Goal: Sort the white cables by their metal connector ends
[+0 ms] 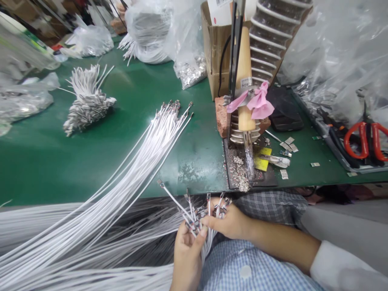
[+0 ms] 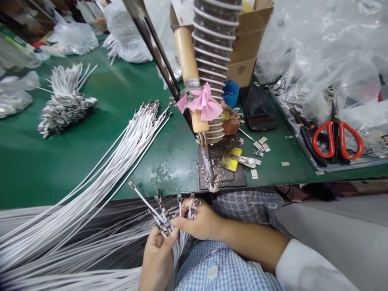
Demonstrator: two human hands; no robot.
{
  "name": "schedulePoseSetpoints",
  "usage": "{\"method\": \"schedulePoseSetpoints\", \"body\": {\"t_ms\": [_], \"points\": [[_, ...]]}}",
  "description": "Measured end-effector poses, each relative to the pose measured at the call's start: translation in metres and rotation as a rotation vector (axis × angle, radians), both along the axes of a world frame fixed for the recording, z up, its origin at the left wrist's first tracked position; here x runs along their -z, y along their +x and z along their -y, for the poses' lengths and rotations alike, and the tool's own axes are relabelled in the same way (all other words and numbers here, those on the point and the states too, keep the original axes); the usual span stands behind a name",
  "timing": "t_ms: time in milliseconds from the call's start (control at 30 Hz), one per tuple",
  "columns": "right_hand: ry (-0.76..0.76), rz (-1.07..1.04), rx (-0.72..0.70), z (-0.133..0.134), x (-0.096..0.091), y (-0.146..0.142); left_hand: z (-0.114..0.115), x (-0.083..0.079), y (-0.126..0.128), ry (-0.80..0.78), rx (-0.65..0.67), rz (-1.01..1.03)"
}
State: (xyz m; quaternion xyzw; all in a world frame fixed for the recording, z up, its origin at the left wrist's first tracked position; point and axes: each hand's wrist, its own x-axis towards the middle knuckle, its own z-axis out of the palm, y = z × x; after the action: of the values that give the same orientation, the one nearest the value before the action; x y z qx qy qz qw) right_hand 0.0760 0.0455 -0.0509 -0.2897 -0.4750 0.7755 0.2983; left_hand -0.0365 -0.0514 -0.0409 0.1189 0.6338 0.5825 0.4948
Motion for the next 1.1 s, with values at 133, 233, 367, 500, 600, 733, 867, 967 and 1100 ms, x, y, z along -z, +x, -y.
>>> {"method": "schedulePoseSetpoints", "body": {"t_ms": [133,233,367,500,600,733,867,967,1100], "points": [[-0.015,0.009,-0.004,0.0002,0.0001,0.0002,-0.0018,0.0005,0.0005,-0.016,-0.014,-0.010],[-0.019,-0.005,0.011,0.0002,-0.0012,0.0003,-0.0023,0.0016,0.0010,-0.018,-0.022,-0.008],[-0.031,-0.025,0.016,0.0004,-0.0011,-0.0005,0.0004,0.0039,0.0005,-0.017,-0.011,-0.008],[-0.056,0.007,-0.004,0.0020,0.0035,-0.0015,0.0021,0.0057,-0.0010,0.022,0.044,0.008],[-0.014,0.046,0.002,0.0026,0.0046,-0.0016,0.0009,0.0060,-0.0018,0.043,0.073,0.001],[0.032,0.125,0.009,0.0014,0.0016,-0.0007,-0.0010,0.0046,-0.0009,0.009,0.041,0.013],[-0.039,0.141,0.006,0.0005,-0.0001,-0.0002,-0.0015,0.0025,0.0006,-0.017,0.031,0.034],[-0.039,0.136,0.013,0.0007,-0.0002,-0.0007,-0.0023,0.0018,0.0006,-0.013,0.029,0.038],[-0.004,0.158,0.017,0.0003,-0.0006,-0.0007,-0.0030,0.0036,0.0001,-0.009,0.030,0.050]]}}
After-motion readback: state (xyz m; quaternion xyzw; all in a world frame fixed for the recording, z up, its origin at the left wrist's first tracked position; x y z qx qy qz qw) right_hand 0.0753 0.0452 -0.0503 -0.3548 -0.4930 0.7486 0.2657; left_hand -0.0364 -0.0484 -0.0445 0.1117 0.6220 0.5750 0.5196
